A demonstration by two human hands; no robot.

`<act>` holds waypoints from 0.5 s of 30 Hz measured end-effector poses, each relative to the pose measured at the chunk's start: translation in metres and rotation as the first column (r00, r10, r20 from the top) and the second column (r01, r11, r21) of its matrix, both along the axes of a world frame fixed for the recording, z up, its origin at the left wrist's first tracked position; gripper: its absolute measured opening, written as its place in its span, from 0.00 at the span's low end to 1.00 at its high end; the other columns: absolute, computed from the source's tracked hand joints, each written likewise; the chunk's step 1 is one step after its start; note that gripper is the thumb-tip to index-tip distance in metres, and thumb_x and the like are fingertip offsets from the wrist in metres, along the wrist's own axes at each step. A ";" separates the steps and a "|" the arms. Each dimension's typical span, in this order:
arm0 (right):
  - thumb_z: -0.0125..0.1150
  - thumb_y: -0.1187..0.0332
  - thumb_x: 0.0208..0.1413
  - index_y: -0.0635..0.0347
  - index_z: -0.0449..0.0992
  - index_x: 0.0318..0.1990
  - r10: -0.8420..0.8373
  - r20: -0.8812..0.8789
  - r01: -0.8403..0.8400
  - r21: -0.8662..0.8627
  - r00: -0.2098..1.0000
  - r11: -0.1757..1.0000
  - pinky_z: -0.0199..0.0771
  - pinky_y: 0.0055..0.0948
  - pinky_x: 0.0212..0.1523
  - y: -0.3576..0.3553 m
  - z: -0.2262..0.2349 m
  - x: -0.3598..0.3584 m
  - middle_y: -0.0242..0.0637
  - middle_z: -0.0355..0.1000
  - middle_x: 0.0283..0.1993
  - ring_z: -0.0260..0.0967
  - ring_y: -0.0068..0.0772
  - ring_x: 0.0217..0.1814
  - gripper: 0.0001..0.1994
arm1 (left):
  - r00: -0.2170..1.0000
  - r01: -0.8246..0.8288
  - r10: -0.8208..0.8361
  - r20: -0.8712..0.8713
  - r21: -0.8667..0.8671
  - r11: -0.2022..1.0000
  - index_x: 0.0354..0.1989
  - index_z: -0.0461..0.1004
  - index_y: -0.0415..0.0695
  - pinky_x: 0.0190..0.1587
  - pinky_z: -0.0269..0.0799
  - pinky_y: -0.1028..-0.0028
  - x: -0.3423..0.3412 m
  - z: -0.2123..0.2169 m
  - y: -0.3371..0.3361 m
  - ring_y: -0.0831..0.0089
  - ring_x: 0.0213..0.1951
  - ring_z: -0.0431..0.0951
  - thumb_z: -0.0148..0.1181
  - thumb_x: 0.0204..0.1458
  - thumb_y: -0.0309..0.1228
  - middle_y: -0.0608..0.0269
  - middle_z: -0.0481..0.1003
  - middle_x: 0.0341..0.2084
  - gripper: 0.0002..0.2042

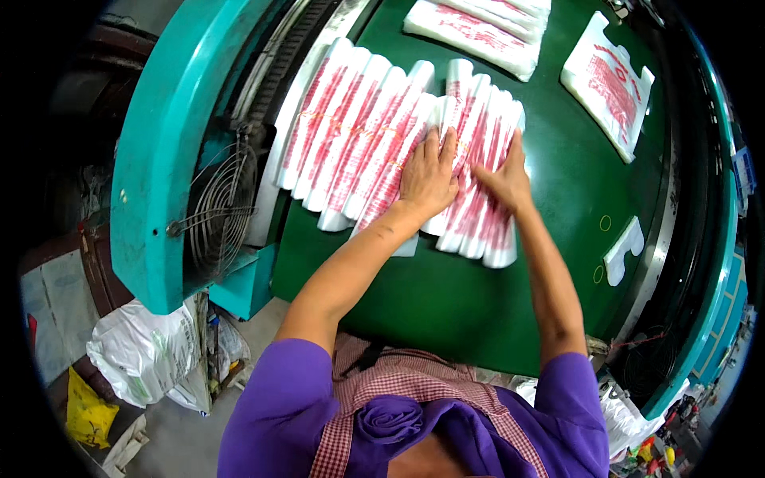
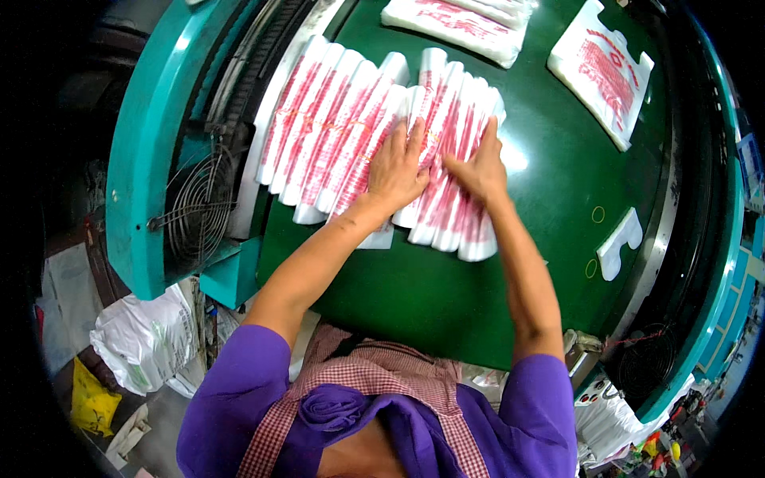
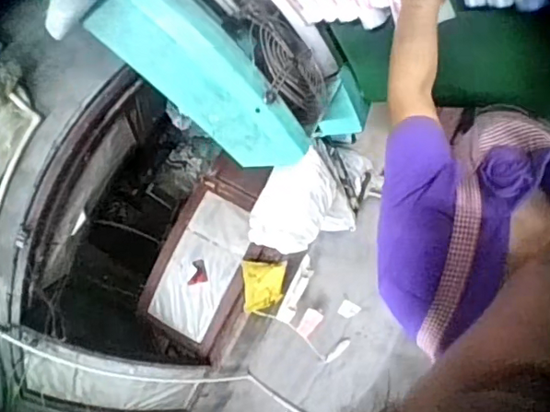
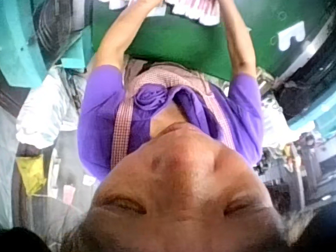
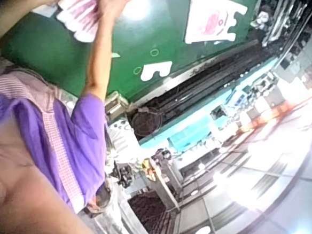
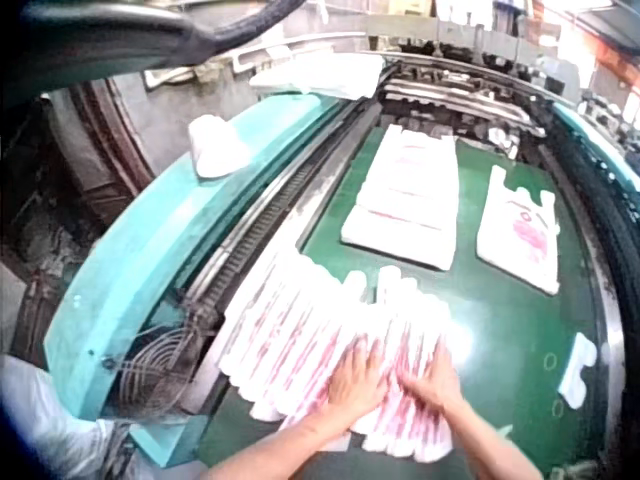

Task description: The person folds white plastic shopping bags with red text on a green workbench. They repeatedly pick up a bag, fold it into a compact rectangle, and secure it with a yellow rubber band. The finished bundles are stacked and eventually placed into a large white sack.

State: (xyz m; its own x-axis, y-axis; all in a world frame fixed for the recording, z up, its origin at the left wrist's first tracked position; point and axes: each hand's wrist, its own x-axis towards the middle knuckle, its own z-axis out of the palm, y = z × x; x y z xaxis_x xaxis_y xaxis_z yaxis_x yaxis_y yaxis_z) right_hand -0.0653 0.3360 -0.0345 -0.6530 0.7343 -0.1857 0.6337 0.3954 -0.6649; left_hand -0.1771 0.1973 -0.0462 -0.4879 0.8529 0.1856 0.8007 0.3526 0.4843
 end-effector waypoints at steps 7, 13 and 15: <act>0.71 0.54 0.34 0.65 0.35 0.67 -0.270 -0.112 0.270 -0.009 0.956 0.963 0.57 0.41 0.61 -0.054 -0.004 0.010 0.57 0.51 0.61 0.54 0.54 0.63 0.58 | 0.983 -0.096 0.113 -0.148 0.115 0.989 0.58 0.57 0.33 0.59 0.55 0.57 -0.056 0.019 -0.047 0.47 0.54 0.63 0.60 0.44 0.34 0.40 0.61 0.53 0.32; 0.72 0.58 0.34 0.62 0.35 0.67 -0.286 -0.129 0.284 -0.034 0.950 0.958 0.57 0.40 0.61 -0.057 0.000 0.005 0.55 0.52 0.61 0.54 0.52 0.63 0.57 | 0.996 -0.066 0.066 -0.056 0.004 0.998 0.45 0.69 0.39 0.54 0.56 0.53 -0.105 0.024 -0.055 0.55 0.52 0.64 0.60 0.43 0.37 0.51 0.68 0.45 0.21; 0.72 0.57 0.33 0.63 0.35 0.67 -0.262 -0.167 0.258 -0.046 0.950 0.965 0.57 0.40 0.62 -0.052 -0.006 0.007 0.56 0.51 0.61 0.53 0.52 0.64 0.57 | 0.943 -0.200 0.223 -0.245 0.116 0.973 0.48 0.68 0.42 0.53 0.53 0.48 -0.132 0.026 -0.055 0.56 0.52 0.64 0.60 0.44 0.40 0.50 0.68 0.46 0.24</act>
State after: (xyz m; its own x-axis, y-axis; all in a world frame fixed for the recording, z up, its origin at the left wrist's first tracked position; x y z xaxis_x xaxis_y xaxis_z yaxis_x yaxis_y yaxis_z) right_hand -0.0580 0.2835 -0.0404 -0.4631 0.8798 -0.1075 0.5890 0.2148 -0.7791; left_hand -0.3094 0.1421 -0.0202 -0.5819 0.7097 0.3972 0.8129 0.4925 0.3108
